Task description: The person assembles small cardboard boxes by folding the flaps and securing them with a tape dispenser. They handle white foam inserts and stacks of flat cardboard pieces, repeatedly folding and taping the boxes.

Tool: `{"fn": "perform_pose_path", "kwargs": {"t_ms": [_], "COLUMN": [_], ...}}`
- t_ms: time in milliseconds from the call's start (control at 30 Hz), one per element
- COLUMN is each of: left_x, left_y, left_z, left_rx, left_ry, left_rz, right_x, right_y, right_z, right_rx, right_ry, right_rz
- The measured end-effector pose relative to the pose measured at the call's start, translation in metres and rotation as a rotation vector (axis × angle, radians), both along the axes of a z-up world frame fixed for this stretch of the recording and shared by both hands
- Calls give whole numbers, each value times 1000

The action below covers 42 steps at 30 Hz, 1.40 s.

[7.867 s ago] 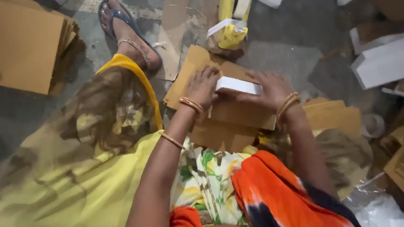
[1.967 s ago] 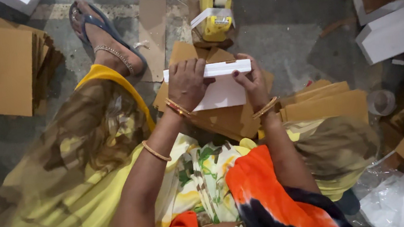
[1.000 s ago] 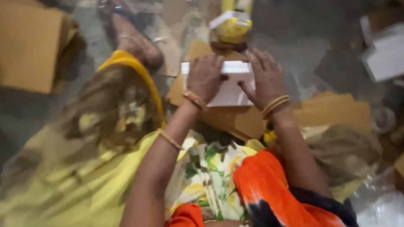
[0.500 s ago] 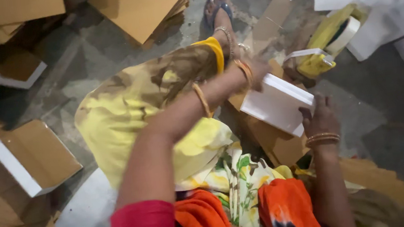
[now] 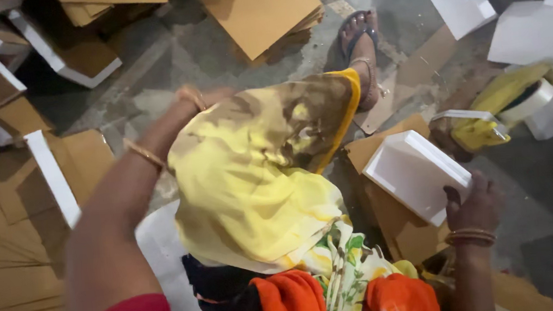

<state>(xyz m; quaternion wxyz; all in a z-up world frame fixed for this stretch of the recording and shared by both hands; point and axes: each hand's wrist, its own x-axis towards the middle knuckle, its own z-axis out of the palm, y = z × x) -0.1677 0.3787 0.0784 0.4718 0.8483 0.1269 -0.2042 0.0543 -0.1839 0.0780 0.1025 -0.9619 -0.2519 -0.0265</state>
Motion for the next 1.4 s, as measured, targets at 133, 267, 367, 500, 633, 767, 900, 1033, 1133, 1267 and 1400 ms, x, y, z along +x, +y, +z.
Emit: {"fn": "perform_pose_path", "kwargs": {"t_ms": [133,267,367,500,633,767,900,1033,1133,1267,1400], "left_x": [-41,-61,-91,-126,-150,-162,-166,-171,-173,-184,-234], "left_y": [-74,-120,-138,-150,-158,-167,-174,-180,-179,-172,-158], "left_z": [-52,-57,-54,-62,-73,-74,-76,-77,-77,-74,-60], "left_rx": [-305,-442,-510,-564,-604,-615,-613,-611,-594,-542,-318], "left_ry": [-137,-226,-251,-269,-286,-320,-345,-371,-396,-443,-593], "left_rz": [174,292,370,453,526,589,636,676,700,752,1009], "right_x": [-5,-6,-8,-7,-59,-253,-368,-352,-337,-338,-344], "right_y": [-5,-2,-8,0,62,131,143,140,134,132,122], "right_z": [-2,-3,-8,1,84,165,165,161,175,177,168], "right_rx": [19,44,36,41,132,671,769,786,647,656,636], "right_ry": [12,-32,-26,-1,-14,81,9,-8,59,129,256], "right_rz": [-3,12,9,8,-12,442,503,589,717,765,840]}}
